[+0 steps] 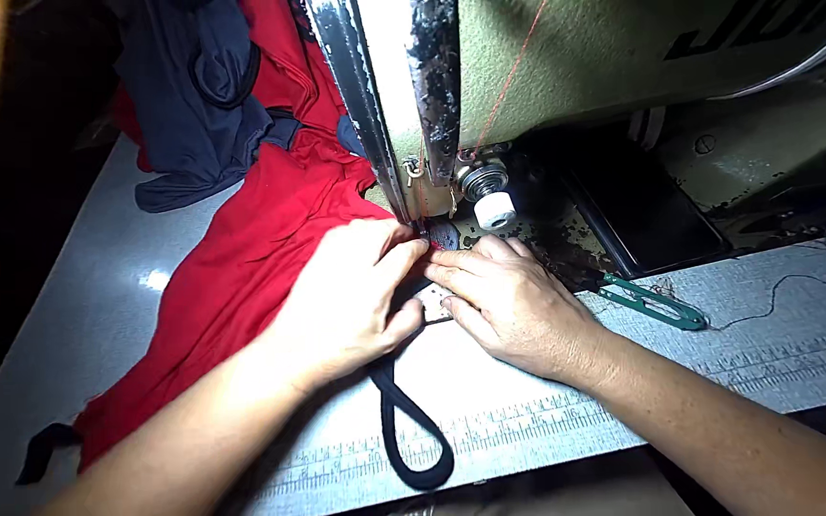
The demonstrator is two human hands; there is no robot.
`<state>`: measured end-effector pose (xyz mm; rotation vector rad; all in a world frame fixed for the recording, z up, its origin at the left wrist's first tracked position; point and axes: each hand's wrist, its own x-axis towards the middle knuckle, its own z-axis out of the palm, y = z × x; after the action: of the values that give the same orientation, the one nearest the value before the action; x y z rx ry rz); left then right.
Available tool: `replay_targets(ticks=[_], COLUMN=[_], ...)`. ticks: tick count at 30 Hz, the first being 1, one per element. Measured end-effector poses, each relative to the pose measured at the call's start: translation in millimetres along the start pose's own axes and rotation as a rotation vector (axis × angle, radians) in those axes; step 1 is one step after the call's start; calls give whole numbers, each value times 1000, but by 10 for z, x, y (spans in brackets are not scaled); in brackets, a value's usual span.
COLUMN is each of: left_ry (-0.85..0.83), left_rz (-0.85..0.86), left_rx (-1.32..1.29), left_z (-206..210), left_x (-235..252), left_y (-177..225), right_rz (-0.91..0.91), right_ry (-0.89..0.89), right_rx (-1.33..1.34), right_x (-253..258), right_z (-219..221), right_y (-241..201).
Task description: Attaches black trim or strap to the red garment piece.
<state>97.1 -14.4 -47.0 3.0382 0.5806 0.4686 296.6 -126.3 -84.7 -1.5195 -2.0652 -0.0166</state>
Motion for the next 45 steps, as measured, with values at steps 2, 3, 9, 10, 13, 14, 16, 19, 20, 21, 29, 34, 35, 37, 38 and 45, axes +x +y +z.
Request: replay_targets(ticks=[2,3,9,10,13,14,16,19,20,21,29,34,35,37,38,45], left_ry=[27,61,201,214,243,247,247,260,266,270,298,287,283,276,274,349], left_rz=[-125,-172,-372,-384,-399,-407,-416,-396,-391,-389,-388,-357,-347,-329,-314,-311], left_rx=[-67,-99,-463,-505,-549,-554,-554,-539,-541,-545,-568,-599,-580,-546,-527,-533], left_z=[125,180,210,209,251,260,263,274,281,285,297,308,310,301,302,333], left_x=[47,47,45,50,62,60,56,61,65,70,80,74,70,70,72,109], left_y=[118,122,1,-7,-3,0,8,6,2,1,-11,-10,-14,-4,-3,-27], right_rz=[88,137,87,57,81,106,133,169,180,179,159,176,168,155,154,108], right_ry=[44,82,159,142,23,-16,-33,9,13,12,-66,-19,-14,-7,-13,4], right_rx=[74,109,125,94,-5,-44,-60,6,18,22,-61,54,64,75,73,50], right_x=[-2,-6,9,20,37,45,52,44,42,42,64,48,43,40,43,219], right_z=[-16,-25,-30,-25,-22,-18,-7,-14,-20,-25,-19,-39,-43,-46,-53,29], right_y=[-4,-4,6,5,-1,-5,-6,0,2,5,0,30,37,48,52,89])
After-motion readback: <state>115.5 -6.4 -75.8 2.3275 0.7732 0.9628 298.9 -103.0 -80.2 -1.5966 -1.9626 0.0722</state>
